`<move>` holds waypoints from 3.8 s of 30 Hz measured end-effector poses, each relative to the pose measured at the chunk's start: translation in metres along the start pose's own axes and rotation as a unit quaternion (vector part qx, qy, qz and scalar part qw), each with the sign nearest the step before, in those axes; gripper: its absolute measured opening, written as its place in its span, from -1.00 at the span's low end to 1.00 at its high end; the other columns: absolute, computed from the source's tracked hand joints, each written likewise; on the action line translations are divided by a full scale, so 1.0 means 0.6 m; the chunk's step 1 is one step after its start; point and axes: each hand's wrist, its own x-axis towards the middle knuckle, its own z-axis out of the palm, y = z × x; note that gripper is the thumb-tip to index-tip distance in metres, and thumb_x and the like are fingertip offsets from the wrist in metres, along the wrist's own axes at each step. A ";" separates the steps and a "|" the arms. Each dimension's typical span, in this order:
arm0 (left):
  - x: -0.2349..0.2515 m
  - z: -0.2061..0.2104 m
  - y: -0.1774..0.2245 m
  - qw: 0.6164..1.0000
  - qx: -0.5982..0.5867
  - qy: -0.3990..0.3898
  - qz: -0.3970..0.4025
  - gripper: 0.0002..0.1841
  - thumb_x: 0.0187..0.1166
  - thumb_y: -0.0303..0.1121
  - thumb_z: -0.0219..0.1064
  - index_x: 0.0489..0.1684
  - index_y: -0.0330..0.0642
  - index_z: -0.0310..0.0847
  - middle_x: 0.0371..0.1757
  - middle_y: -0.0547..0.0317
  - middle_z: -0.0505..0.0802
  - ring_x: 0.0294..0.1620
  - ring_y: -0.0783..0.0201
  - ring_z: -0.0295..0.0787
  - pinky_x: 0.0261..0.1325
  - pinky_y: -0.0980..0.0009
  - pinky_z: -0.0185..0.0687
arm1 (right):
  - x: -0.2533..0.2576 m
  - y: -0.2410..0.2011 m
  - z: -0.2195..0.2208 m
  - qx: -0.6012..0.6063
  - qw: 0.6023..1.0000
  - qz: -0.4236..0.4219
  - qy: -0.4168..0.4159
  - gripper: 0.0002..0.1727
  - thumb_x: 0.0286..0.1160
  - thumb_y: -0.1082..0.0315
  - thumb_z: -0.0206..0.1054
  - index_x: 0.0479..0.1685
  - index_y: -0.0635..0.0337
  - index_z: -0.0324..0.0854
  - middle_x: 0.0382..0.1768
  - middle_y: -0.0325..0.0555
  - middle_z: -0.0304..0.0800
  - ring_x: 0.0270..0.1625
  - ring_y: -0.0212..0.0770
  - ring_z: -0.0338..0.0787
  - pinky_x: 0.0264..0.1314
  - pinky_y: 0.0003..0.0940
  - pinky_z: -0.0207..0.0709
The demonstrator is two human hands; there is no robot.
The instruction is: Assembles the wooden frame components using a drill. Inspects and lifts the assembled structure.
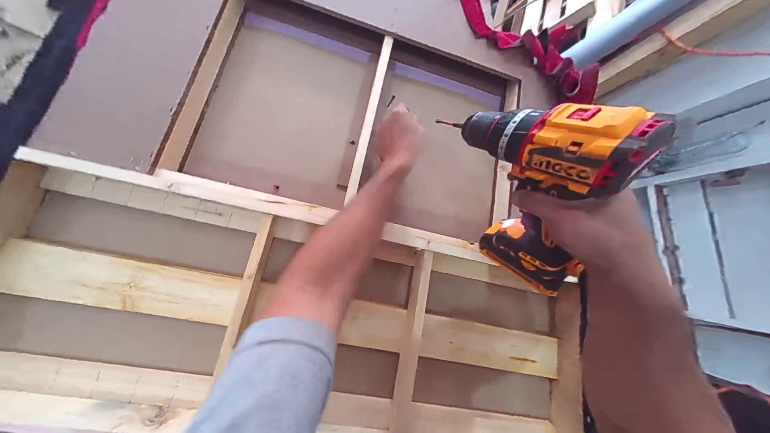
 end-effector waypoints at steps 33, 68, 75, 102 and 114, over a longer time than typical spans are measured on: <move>-0.007 -0.057 0.035 0.875 -0.470 -0.095 -0.065 -0.78 0.84 -0.36 -0.01 -0.16 -0.24 0.50 -0.50 0.24 0.69 -0.74 0.51 0.47 -0.68 0.66 0.45 | -0.137 0.106 -0.085 0.180 0.978 -0.052 0.088 -0.54 0.22 0.17 0.59 0.15 0.04 0.67 -0.14 -0.43 0.88 -0.18 -0.51 0.86 -0.10 -0.49 0.82; -0.221 -0.063 0.054 0.486 -0.853 -0.179 0.055 -0.73 0.87 -0.37 -0.03 0.00 -0.12 0.66 -0.23 0.20 0.82 -0.43 0.43 0.76 -0.32 0.60 0.75 | -0.195 -0.039 0.020 0.250 0.960 -0.051 0.114 -0.75 0.23 0.30 0.55 -0.11 0.07 0.72 -0.44 -0.34 0.86 -0.49 -0.34 0.83 -0.40 -0.43 0.79; -0.226 -0.057 0.049 0.486 -0.854 -0.186 0.023 -0.75 0.86 -0.37 0.00 -0.01 -0.14 0.65 -0.34 0.20 0.78 -0.47 0.42 0.73 -0.34 0.61 0.72 | -0.186 -0.036 0.030 0.255 0.957 -0.053 0.125 -0.75 0.24 0.37 0.54 -0.09 0.07 0.69 -0.41 -0.36 0.86 -0.49 -0.36 0.83 -0.40 -0.44 0.80; -0.053 0.052 -0.054 0.335 -0.934 -0.019 -0.121 -0.73 0.88 -0.08 -0.02 -0.09 0.10 0.57 -0.48 0.42 0.60 -0.59 0.52 0.50 -0.45 0.66 0.53 | 0.100 -0.109 0.111 -0.365 0.925 -0.033 -0.104 -0.78 0.27 0.14 0.57 -0.37 0.08 0.75 -0.40 -0.02 0.80 -0.25 0.04 0.82 -0.21 0.24 0.59; -0.030 0.048 -0.053 0.284 -0.938 0.027 -0.197 -0.74 0.88 -0.13 -0.04 -0.15 0.06 0.50 -0.45 0.38 0.59 -0.57 0.51 0.49 -0.45 0.65 0.49 | 0.126 -0.121 0.135 -0.372 0.921 -0.010 -0.120 -0.76 0.28 0.16 0.57 -0.32 0.13 0.73 -0.41 0.02 0.79 -0.27 0.06 0.81 -0.26 0.23 0.57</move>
